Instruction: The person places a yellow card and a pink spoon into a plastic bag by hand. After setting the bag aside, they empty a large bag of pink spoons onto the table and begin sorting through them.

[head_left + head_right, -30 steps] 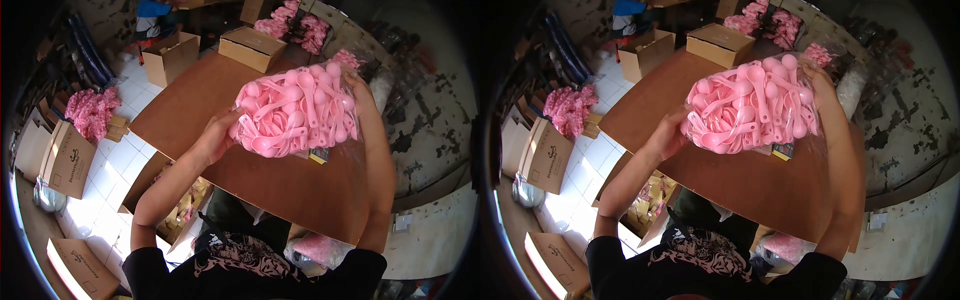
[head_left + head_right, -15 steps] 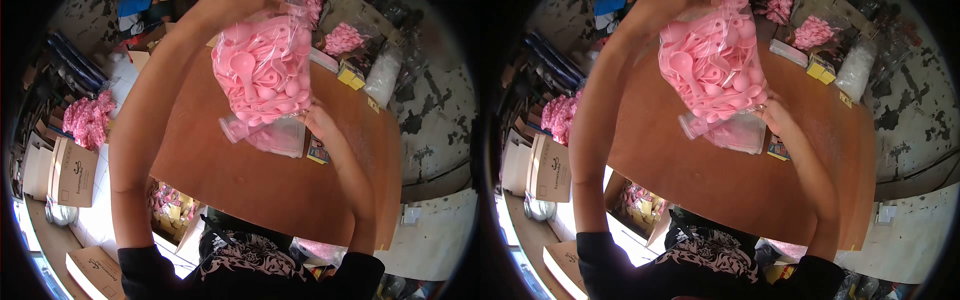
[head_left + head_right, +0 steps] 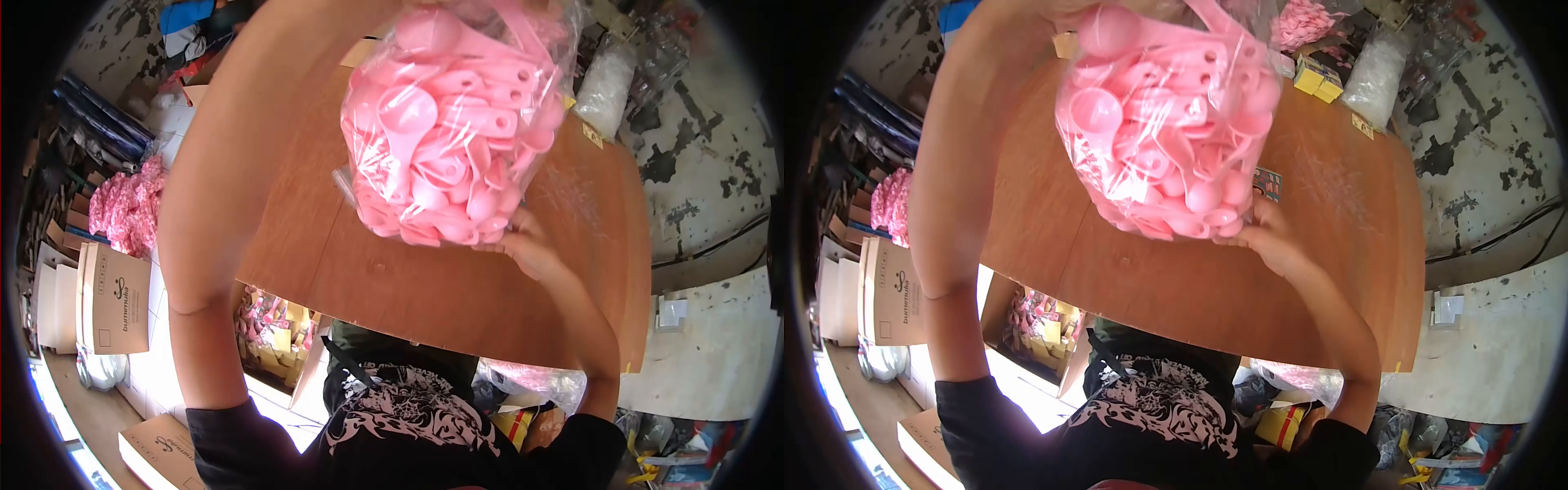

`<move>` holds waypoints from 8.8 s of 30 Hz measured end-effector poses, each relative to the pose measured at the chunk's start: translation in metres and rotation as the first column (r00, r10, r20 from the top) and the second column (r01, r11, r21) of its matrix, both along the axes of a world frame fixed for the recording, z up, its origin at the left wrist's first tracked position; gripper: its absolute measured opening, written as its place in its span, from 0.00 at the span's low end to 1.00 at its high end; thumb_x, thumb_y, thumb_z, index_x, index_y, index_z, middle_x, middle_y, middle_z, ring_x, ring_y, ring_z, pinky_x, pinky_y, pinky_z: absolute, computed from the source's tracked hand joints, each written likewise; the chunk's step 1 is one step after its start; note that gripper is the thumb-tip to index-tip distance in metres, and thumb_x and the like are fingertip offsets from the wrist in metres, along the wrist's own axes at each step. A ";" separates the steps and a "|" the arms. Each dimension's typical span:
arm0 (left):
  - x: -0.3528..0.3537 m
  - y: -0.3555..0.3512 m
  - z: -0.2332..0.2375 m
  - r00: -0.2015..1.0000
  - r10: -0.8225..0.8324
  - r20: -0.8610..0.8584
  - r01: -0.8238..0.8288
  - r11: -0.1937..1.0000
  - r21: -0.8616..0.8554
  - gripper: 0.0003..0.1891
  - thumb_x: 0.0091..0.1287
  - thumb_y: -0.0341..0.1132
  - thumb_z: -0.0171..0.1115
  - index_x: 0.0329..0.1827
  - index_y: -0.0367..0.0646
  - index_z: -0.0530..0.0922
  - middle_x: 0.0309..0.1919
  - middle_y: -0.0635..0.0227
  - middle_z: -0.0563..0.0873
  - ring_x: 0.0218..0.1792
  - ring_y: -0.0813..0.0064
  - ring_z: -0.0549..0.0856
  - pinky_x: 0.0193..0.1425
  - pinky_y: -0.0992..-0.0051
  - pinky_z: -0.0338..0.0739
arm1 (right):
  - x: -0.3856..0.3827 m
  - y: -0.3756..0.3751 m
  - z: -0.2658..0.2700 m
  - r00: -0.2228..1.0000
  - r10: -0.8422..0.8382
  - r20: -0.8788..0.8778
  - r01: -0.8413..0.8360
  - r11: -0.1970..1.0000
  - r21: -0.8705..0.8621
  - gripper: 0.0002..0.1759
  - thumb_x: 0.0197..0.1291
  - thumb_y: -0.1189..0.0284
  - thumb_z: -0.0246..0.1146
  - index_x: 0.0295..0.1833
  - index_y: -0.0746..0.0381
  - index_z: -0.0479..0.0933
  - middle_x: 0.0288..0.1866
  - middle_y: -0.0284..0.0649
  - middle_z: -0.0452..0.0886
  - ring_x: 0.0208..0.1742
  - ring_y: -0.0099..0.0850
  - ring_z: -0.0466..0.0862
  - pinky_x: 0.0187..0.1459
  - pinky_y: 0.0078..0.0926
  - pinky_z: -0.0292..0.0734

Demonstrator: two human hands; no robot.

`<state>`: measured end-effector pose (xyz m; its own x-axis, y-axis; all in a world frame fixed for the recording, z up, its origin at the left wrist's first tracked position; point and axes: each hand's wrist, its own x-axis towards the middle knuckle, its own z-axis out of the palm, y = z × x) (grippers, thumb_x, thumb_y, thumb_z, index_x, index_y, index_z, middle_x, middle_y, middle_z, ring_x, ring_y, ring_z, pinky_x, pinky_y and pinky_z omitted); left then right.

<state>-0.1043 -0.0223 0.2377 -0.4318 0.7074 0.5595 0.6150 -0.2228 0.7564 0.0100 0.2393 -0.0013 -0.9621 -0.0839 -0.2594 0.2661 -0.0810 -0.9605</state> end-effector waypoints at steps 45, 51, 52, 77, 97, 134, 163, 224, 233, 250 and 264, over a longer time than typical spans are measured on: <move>-0.057 0.054 -0.304 0.820 0.547 -0.169 -0.570 0.748 -0.340 0.16 0.59 0.37 0.65 0.47 0.38 0.81 0.46 0.49 0.80 0.42 0.47 0.85 0.50 0.56 0.80 | 0.185 0.074 0.177 0.067 -0.423 -0.904 0.997 -0.006 0.077 0.22 0.68 0.61 0.51 0.54 0.69 0.76 0.52 0.43 0.78 0.53 0.34 0.77 0.56 0.33 0.71; -0.049 0.061 -0.282 0.848 0.446 -0.287 -0.521 0.601 -0.606 0.18 0.62 0.37 0.63 0.47 0.30 0.76 0.47 0.44 0.80 0.42 0.46 0.86 0.43 0.57 0.84 | 0.162 0.017 0.186 -0.311 -0.655 -0.688 0.904 0.021 -0.428 0.27 0.68 0.53 0.47 0.32 0.67 0.76 0.28 0.48 0.81 0.29 0.37 0.81 0.35 0.34 0.76; -0.050 0.065 -0.284 0.855 0.434 -0.285 -0.512 0.611 -0.604 0.18 0.62 0.37 0.63 0.47 0.30 0.76 0.47 0.44 0.80 0.42 0.46 0.86 0.43 0.57 0.84 | 0.162 0.016 0.187 -0.321 -0.648 -0.691 0.904 0.009 -0.428 0.27 0.68 0.53 0.47 0.32 0.67 0.76 0.28 0.48 0.81 0.29 0.37 0.81 0.35 0.34 0.76; -0.008 0.070 -0.281 0.931 0.335 -0.148 -0.363 0.794 -0.487 0.38 0.63 0.44 0.66 0.75 0.45 0.59 0.74 0.46 0.57 0.69 0.51 0.69 0.70 0.63 0.67 | 0.199 0.033 0.174 0.198 -0.076 -0.977 0.976 -0.081 0.204 0.30 0.70 0.50 0.44 0.35 0.67 0.76 0.30 0.46 0.81 0.32 0.35 0.79 0.37 0.32 0.75; 0.035 0.077 -0.286 0.803 0.345 -0.487 -0.543 0.760 -0.357 0.11 0.63 0.35 0.64 0.43 0.37 0.79 0.40 0.55 0.80 0.32 0.50 0.85 0.33 0.58 0.83 | 0.250 0.061 0.167 0.105 -0.236 -0.966 0.994 0.054 0.095 0.27 0.70 0.52 0.46 0.40 0.68 0.76 0.35 0.45 0.80 0.36 0.34 0.79 0.41 0.32 0.75; -0.071 0.206 -0.252 0.749 0.414 -0.517 -0.625 0.185 -0.758 0.47 0.56 0.66 0.61 0.71 0.40 0.63 0.72 0.44 0.58 0.65 0.44 0.72 0.57 0.59 0.78 | 0.290 0.092 0.161 0.125 -0.320 -0.939 0.983 0.166 0.074 0.23 0.69 0.57 0.50 0.48 0.68 0.76 0.44 0.44 0.79 0.44 0.34 0.79 0.47 0.32 0.74; -0.099 0.148 -0.286 0.807 0.567 -0.168 -0.554 0.626 -0.548 0.26 0.57 0.47 0.65 0.56 0.41 0.80 0.49 0.48 0.84 0.56 0.50 0.81 0.59 0.58 0.76 | 0.223 0.107 0.188 0.403 -0.215 -0.890 0.743 0.644 0.181 0.22 0.68 0.60 0.53 0.54 0.69 0.76 0.51 0.43 0.78 0.49 0.34 0.79 0.52 0.32 0.74; -0.302 0.139 -0.246 0.705 0.318 -0.634 -0.612 0.725 -0.316 0.09 0.59 0.36 0.65 0.41 0.53 0.87 0.45 0.65 0.85 0.47 0.61 0.85 0.53 0.58 0.77 | -0.323 0.025 -0.005 0.720 0.104 -0.686 0.663 0.186 0.725 0.08 0.48 0.68 0.70 0.35 0.58 0.85 0.43 0.47 0.82 0.43 0.46 0.85 0.44 0.42 0.81; -0.311 0.151 -0.258 0.640 0.366 -0.675 -0.551 0.832 -0.071 0.04 0.54 0.29 0.64 0.31 0.42 0.84 0.35 0.63 0.83 0.38 0.57 0.83 0.43 0.59 0.77 | -0.335 0.020 0.000 0.803 0.302 -0.514 0.564 -0.107 0.819 0.12 0.51 0.76 0.63 0.42 0.68 0.77 0.41 0.52 0.82 0.37 0.46 0.86 0.35 0.40 0.82; -0.298 0.171 -0.259 0.477 0.661 -0.580 -0.798 0.602 0.030 0.06 0.45 0.35 0.65 0.23 0.42 0.83 0.24 0.54 0.85 0.28 0.52 0.86 0.34 0.59 0.81 | -0.339 0.012 0.004 0.820 0.251 -0.514 0.571 -0.303 0.763 0.07 0.50 0.73 0.61 0.29 0.60 0.84 0.30 0.44 0.85 0.31 0.36 0.87 0.29 0.33 0.81; -0.280 0.175 -0.241 0.457 0.710 -0.536 -0.872 0.477 -0.112 0.08 0.47 0.35 0.63 0.27 0.40 0.83 0.29 0.51 0.85 0.31 0.52 0.86 0.34 0.60 0.81 | -0.331 0.027 0.000 0.725 0.184 -0.664 0.689 -0.209 0.694 0.08 0.52 0.70 0.61 0.32 0.62 0.82 0.33 0.47 0.85 0.29 0.40 0.87 0.29 0.38 0.80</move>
